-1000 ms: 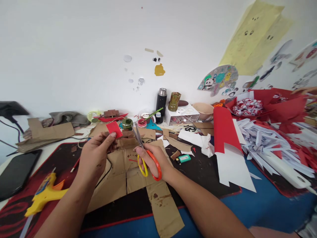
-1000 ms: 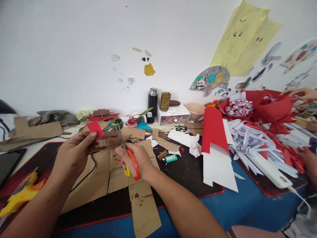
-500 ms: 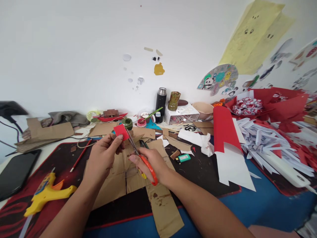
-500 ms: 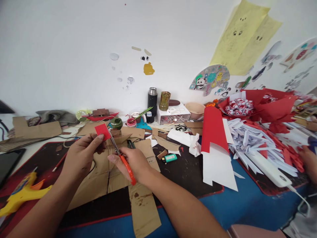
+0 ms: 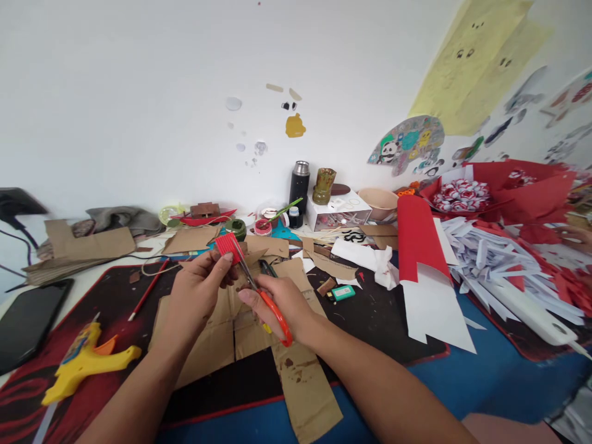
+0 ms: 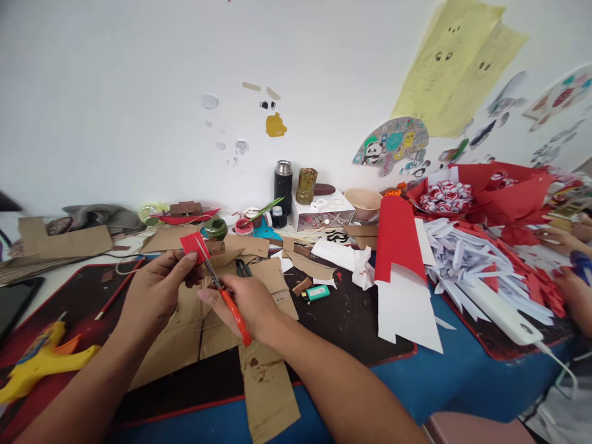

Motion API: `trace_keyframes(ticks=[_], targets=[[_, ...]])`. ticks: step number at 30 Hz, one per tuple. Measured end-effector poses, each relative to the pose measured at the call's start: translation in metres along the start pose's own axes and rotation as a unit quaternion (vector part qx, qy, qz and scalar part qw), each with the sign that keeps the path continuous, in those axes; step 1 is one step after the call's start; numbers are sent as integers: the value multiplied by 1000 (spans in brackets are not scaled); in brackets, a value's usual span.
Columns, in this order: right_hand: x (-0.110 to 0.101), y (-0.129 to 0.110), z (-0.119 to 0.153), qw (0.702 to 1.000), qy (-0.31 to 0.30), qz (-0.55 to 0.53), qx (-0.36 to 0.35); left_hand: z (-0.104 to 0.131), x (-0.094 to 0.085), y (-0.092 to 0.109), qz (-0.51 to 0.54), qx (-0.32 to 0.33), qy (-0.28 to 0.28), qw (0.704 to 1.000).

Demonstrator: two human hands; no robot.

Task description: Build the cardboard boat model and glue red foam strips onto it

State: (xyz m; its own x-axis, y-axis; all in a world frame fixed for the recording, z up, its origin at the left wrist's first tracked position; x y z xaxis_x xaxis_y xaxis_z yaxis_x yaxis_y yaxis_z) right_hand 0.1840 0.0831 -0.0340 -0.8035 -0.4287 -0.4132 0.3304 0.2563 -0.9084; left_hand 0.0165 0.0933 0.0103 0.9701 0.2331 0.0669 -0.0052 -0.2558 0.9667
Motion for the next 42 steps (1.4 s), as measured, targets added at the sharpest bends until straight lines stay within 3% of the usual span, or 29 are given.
trace_keyframes(ticks=[16,42], targets=[[-3,-3,1,1000,7,7,4,0,-1,-11,9,-5,-8,1000],[-11,-16,1,990,12,143,-13,0,2,-10,-14,-15,-18,1000]])
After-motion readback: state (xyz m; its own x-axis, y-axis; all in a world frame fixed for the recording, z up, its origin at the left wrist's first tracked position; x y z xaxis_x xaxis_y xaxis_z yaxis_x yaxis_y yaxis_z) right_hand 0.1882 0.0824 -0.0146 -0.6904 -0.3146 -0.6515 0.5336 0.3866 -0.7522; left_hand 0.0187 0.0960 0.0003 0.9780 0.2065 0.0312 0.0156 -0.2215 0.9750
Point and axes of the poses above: each hand's wrist, its own z-axis away from the middle knuckle, its own x-axis out of the palm, y = z × x, the point moved 9 cm from there along -z, towards the middle knuckle, and after that the axes turned 14 degrees about z, right-handed, at the moved point
